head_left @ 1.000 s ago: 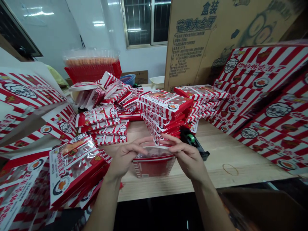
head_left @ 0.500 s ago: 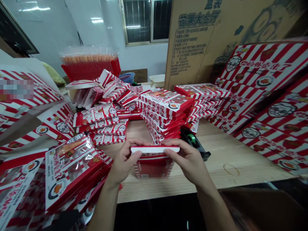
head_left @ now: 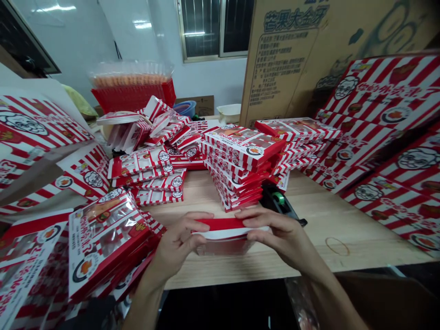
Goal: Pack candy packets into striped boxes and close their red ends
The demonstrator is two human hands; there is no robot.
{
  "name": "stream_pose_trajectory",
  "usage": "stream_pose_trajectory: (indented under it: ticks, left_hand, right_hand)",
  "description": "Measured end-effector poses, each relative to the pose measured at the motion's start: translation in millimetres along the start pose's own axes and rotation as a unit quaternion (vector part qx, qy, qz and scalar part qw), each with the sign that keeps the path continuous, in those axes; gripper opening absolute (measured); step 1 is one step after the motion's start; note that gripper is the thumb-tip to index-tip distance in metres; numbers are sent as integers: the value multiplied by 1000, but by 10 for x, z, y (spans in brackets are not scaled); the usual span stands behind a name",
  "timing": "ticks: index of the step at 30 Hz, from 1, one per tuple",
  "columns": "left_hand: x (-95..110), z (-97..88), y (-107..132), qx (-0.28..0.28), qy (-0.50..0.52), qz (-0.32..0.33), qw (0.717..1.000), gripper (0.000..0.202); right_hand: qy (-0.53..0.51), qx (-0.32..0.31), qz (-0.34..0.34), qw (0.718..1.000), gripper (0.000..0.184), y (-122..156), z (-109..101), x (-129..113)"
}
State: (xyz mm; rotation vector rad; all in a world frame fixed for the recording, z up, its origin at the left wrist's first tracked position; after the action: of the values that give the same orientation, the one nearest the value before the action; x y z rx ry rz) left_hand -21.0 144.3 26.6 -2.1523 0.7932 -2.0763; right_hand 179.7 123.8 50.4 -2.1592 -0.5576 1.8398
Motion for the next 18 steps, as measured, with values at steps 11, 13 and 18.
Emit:
stream_pose_trajectory:
  ticks: [11, 13, 18]
  left_hand:
    - [82, 176, 12, 73, -57, 73, 993, 11]
    - [73, 166, 32, 63, -53, 84, 993, 9]
    - [28, 146, 82, 82, -82, 110, 987, 9]
  right_hand:
    - [41, 21, -51, 998, 8, 10, 116, -54]
    - [21, -48, -49, 997, 15, 23, 105, -16]
    - [64, -141, -22, 988, 26, 116, 135, -2]
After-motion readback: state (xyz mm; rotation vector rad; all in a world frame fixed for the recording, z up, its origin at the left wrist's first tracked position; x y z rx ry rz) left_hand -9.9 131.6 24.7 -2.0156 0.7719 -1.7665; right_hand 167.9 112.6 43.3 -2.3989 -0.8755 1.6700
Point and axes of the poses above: each hand's wrist, its own y-axis away from the middle knuckle, its own z-axis out of the palm, x = y × z, the point moved 7 cm from there along -y, towards the middle knuckle, and after that the axes turned 1 degree about x, right-handed, at the moved point
